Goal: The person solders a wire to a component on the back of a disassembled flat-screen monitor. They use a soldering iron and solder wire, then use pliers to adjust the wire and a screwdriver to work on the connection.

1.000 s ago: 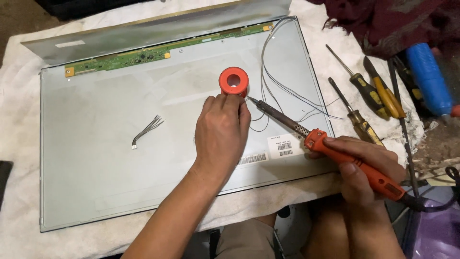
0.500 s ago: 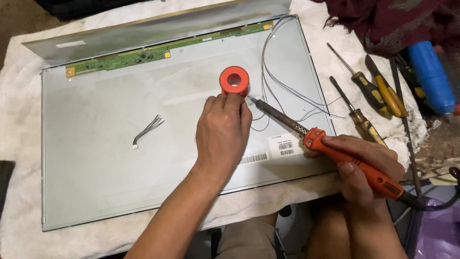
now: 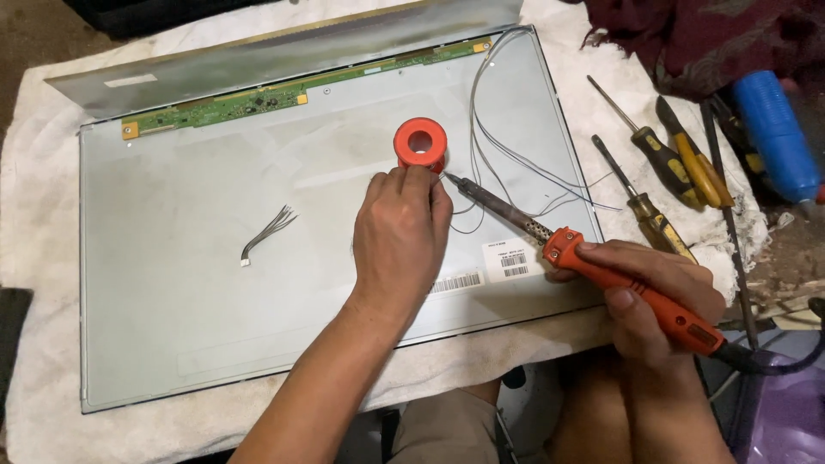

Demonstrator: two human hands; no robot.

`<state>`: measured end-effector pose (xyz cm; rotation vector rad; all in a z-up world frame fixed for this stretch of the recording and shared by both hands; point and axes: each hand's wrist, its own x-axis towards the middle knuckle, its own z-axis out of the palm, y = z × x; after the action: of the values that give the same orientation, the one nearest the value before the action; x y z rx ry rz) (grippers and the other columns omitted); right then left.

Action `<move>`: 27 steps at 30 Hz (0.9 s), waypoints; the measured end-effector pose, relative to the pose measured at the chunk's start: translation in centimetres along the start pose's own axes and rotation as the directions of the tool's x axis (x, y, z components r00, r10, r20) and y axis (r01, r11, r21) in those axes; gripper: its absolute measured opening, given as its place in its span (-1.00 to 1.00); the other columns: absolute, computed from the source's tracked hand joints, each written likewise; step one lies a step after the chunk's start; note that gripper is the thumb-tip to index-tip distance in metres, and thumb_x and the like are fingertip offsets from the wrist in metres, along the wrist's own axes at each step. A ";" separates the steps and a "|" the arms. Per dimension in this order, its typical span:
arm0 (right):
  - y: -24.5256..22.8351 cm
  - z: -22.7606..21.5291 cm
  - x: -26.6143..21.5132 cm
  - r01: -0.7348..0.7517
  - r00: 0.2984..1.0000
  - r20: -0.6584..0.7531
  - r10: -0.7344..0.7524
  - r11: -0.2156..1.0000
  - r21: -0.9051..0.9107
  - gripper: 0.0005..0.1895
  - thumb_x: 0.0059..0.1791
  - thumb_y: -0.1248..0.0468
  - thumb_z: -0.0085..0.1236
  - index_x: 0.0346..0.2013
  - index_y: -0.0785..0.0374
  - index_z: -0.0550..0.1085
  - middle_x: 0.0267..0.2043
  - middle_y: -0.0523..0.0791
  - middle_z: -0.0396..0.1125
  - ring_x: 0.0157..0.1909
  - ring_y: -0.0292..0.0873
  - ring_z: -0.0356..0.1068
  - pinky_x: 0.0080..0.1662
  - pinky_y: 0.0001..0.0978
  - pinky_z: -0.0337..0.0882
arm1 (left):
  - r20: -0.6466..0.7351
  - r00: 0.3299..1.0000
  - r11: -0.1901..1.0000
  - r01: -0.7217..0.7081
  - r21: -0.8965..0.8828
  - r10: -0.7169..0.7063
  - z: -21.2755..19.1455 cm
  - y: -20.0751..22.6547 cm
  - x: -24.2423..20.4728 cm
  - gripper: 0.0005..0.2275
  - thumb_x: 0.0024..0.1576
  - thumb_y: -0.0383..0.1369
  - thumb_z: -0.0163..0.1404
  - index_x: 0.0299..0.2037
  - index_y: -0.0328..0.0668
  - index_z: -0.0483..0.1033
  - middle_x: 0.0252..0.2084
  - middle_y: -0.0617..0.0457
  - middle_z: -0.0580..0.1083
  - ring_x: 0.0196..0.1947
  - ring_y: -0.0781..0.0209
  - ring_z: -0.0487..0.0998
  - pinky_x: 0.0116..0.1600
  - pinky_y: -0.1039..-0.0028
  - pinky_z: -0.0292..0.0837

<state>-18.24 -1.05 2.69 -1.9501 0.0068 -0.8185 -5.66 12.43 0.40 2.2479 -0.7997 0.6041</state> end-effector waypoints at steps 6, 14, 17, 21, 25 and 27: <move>0.4 -0.2 -0.5 -0.030 0.999 -0.017 0.030 0.999 -0.019 -0.67 -0.20 0.18 -0.26 -0.36 0.40 0.34 -0.49 0.06 0.31 -0.44 -0.09 0.39 -0.31 -0.49 0.38 | 0.018 1.000 1.000 0.011 0.011 -0.011 -0.2 0.1 0.1 -0.96 -0.06 -0.55 -0.16 -0.52 -0.33 0.25 -0.61 -0.05 0.27 -0.57 0.06 0.20 -0.53 0.35 0.16; 0.2 -0.1 -0.1 0.012 0.998 -0.060 -0.009 0.998 0.062 -0.68 -0.18 0.21 -0.26 -0.36 0.43 0.30 -0.50 0.11 0.29 -0.46 -0.04 0.38 -0.33 -0.43 0.39 | 0.009 0.993 0.989 0.119 0.084 -0.120 -0.7 0.7 0.2 -0.95 -0.07 -0.46 -0.15 -0.55 -0.22 0.29 -0.57 0.05 0.34 -0.55 0.09 0.24 -0.63 0.32 0.10; 0.5 -0.3 -0.2 0.014 0.999 -0.048 -0.010 0.997 0.069 -0.69 -0.18 0.23 -0.25 -0.35 0.45 0.31 -0.48 0.10 0.29 -0.45 -0.05 0.39 -0.31 -0.44 0.40 | 0.077 0.955 0.957 0.281 0.077 -0.287 -0.7 0.6 0.4 -0.94 -0.11 -0.40 -0.15 -0.58 -0.14 0.32 -0.62 0.14 0.33 -0.57 0.13 0.26 -0.61 0.31 0.11; 0.6 -0.4 -0.1 0.011 1.000 -0.020 -0.009 0.995 0.098 -0.69 -0.19 0.23 -0.24 -0.36 0.45 0.31 -0.51 0.10 0.29 -0.47 -0.04 0.40 -0.35 -0.46 0.44 | 0.219 0.816 0.841 0.538 0.046 -0.534 -1.2 0.8 1.1 -0.93 -0.19 -0.34 -0.17 -0.67 -0.01 0.33 -0.71 0.28 0.28 -0.59 0.24 0.28 -0.50 0.41 0.17; -0.5 -0.5 0.4 -0.015 1.000 0.005 0.015 0.998 0.066 -0.73 -0.20 0.24 -0.23 -0.36 0.39 0.32 -0.49 0.07 0.31 -0.43 -0.09 0.41 -0.31 -0.48 0.42 | 0.243 0.795 0.825 0.563 0.044 -0.556 -1.4 1.0 1.4 -0.91 -0.19 -0.31 -0.18 -0.66 -0.02 0.35 -0.72 0.29 0.30 -0.60 0.25 0.30 -0.49 0.42 0.17; -0.3 -0.6 0.5 0.034 0.998 0.046 -0.037 0.997 0.067 -0.70 -0.18 0.22 -0.25 -0.35 0.42 0.32 -0.49 0.06 0.32 -0.44 -0.10 0.40 -0.34 -0.50 0.40 | 0.213 0.794 0.818 0.571 0.060 -0.570 -1.2 1.0 1.4 -0.91 -0.20 -0.32 -0.19 -0.70 -0.02 0.30 -0.75 0.28 0.26 -0.65 0.24 0.26 -0.50 0.44 0.16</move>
<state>-18.24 -1.50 3.37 -1.9110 -0.0827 -0.7860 -5.57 12.20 2.47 2.4091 -0.1774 0.0560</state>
